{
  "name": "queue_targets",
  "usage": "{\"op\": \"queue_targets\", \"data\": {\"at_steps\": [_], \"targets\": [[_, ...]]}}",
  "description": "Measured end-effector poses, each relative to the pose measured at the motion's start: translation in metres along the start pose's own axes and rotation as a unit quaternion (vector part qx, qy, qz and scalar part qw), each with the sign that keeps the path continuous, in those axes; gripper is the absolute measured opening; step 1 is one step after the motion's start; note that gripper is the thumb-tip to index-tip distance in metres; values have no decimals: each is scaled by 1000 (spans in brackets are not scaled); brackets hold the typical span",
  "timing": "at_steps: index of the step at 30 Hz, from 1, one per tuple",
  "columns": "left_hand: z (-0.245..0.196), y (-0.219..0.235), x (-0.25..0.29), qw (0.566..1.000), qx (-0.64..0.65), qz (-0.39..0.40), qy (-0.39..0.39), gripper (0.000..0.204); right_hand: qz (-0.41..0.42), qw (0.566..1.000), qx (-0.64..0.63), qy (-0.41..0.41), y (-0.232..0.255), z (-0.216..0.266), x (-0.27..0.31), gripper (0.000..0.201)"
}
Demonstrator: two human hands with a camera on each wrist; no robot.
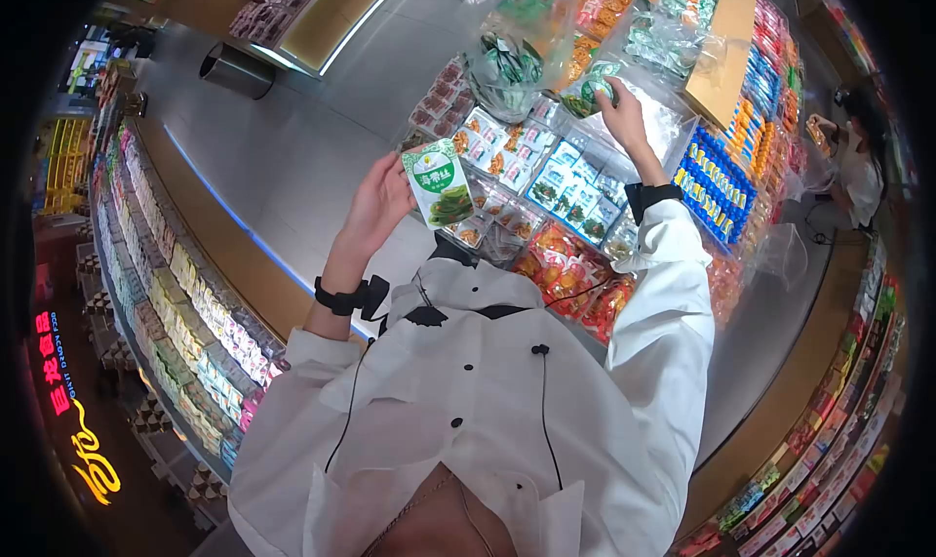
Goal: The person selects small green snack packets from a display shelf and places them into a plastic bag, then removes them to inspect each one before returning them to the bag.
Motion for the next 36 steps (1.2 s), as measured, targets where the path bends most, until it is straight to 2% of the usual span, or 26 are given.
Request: {"op": "queue_targets", "data": {"at_steps": [3, 8, 10, 14, 15, 17, 18, 20, 21, 25, 28, 30, 34, 36], "targets": [[6, -11, 11, 1000, -20, -17, -8, 53, -19, 999, 10, 46, -3, -11, -12, 40], [10, -15, 18, 999, -20, -32, -13, 53, -19, 998, -10, 62, -12, -23, -20, 41], [12, -13, 16, 999, -14, -50, -8, 54, 10, 998, -54, 9, -13, -27, -20, 43], [14, -8, 12, 999, -27, -30, 0, 52, -15, 998, -64, -1, 3, -18, -10, 43], [17, -7, 12, 1000, -25, -9, 12, 52, -6, 998, -60, -24, 11, -12, -4, 42], [23, 9, 7, 998, -40, -50, 12, 52, -16, 998, -60, -14, 18, -11, 0, 42], [27, 11, 4, 998, -41, -34, 22, 52, -23, 998, -56, -1, 17, -16, -1, 42], [33, 24, 3, 995, -56, -72, 41, 51, -18, 999, -45, 1, 17, -15, 0, 42], [35, 27, 1, 995, -56, -64, 47, 51, -25, 999, -43, 4, 15, -15, 1, 40], [37, 38, -3, 992, -84, -51, 79, 51, 13, 999, -1, -35, 5, -10, 7, 38], [34, 41, -6, 990, -107, -45, 83, 51, 15, 1000, 16, 0, 3, -2, 11, 37], [33, 43, -7, 989, -115, -40, 82, 51, 85, 994, 36, -64, 1, -1, 13, 35], [39, 47, -6, 986, -120, -59, 99, 51, 104, 991, 13, -83, -1, -9, 12, 35], [42, 45, -5, 985, -122, -62, 105, 51, 91, 995, 4, -34, -4, -17, 4, 36]]}}
Point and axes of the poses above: each hand's wrist, its own x-axis away from the middle knuckle, its own y-axis out of the back of the hand, z = x × y, the point moved 6 cm from there along -x, towards the middle knuckle, and after that the axes turned 13 degrees about -y, right-handed, at the moved point
